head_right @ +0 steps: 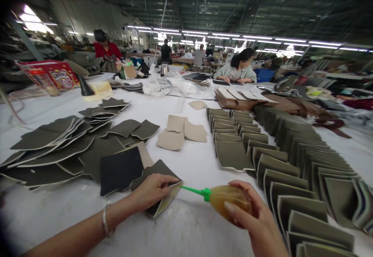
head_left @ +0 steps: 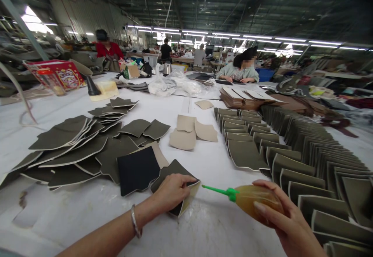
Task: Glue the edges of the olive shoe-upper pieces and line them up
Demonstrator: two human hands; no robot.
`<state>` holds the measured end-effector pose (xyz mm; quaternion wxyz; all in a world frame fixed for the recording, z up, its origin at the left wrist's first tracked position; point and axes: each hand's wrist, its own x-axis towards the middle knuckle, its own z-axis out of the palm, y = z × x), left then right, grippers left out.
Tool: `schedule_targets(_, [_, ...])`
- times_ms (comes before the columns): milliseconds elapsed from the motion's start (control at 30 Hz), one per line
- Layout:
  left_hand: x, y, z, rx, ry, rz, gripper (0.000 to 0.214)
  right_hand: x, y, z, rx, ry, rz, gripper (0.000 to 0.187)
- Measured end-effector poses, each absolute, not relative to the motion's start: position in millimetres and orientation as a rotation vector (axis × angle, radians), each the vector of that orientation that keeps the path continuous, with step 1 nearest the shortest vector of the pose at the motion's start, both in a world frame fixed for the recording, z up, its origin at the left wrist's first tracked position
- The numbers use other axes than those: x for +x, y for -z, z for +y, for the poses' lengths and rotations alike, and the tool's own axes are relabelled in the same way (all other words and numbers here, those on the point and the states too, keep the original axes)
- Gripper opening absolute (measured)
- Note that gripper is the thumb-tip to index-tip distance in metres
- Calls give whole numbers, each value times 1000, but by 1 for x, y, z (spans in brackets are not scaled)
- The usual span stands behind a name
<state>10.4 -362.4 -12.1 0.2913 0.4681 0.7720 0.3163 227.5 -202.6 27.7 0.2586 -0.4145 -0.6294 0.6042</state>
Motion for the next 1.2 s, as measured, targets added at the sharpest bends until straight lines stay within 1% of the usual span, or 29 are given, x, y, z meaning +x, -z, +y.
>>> schedule_targets(133, [10,14,-361,1229,-852,2052,50,225,-20,-205,-1118,-1560,-1714,59])
schedule_targets(300, [10,12,-360,1207,-816,2079,49,224,-6,-194,-1045,-1435,-1921,63])
schedule_targets(500, [10,6,-359,1181,-803,2084,42,223,4,-191,-953,-1323,-2061,54])
schedule_targets(1000, [8,13,-358,1172,-811,2084,55,211,-1,-197,-632,-779,-2351,38])
schedule_targets(1100, [9,13,-357,1179,-805,2092,55,212,-2,-200,-612,-745,-2365,34])
schedule_targets(1200, [10,14,-357,1169,-801,2105,55,214,-1,-201,-664,-787,-2370,35])
